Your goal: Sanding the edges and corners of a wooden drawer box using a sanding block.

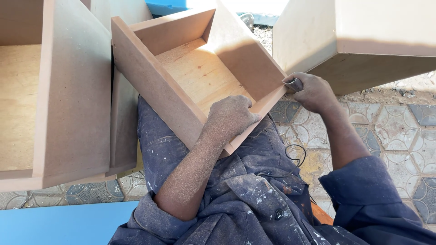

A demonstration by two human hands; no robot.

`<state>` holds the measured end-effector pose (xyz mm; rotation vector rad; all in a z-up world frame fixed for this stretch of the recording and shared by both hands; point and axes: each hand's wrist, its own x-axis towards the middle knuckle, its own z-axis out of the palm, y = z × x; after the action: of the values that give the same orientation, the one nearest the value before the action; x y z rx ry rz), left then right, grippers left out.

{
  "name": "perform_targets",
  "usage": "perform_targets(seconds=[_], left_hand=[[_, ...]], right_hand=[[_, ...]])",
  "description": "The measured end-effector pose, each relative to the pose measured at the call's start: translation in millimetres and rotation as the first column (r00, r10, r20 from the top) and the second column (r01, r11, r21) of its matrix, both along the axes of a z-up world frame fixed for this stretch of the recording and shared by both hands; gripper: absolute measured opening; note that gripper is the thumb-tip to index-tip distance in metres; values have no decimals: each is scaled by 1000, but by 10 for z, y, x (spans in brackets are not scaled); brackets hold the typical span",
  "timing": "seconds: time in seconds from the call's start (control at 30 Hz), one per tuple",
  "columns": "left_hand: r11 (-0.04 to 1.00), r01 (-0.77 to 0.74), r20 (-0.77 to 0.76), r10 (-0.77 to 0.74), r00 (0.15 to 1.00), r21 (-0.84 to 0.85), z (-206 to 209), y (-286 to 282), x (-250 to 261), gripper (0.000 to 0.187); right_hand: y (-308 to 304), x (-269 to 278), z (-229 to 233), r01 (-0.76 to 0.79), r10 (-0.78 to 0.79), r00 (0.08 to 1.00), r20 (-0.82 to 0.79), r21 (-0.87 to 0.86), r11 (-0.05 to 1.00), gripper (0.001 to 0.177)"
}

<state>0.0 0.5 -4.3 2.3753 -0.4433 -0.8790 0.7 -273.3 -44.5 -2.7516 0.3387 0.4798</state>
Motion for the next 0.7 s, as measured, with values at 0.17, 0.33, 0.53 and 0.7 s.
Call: perform_targets(seconds=[0.17,0.33,0.53,0.7], left_hand=[[1000,-22,-8,22,1000,-6,175,47,4,49],[999,-33,-6,33,999,-2,-13,-7,-21,45],[988,-147,55,150,987,-55,43,31,-45,37],[953,-237,34,248,968,-188,-21,0,36,45]], right_hand=[[233,-139,292,-15,15,1000,15,8,1000,53],[144,-141,-12,-48,52,996,77,-47,998,45],[708,-487,224,-232,242,966,86,-111,966,52],[351,-344,-214,-336,441,858,263,-363,869,41]])
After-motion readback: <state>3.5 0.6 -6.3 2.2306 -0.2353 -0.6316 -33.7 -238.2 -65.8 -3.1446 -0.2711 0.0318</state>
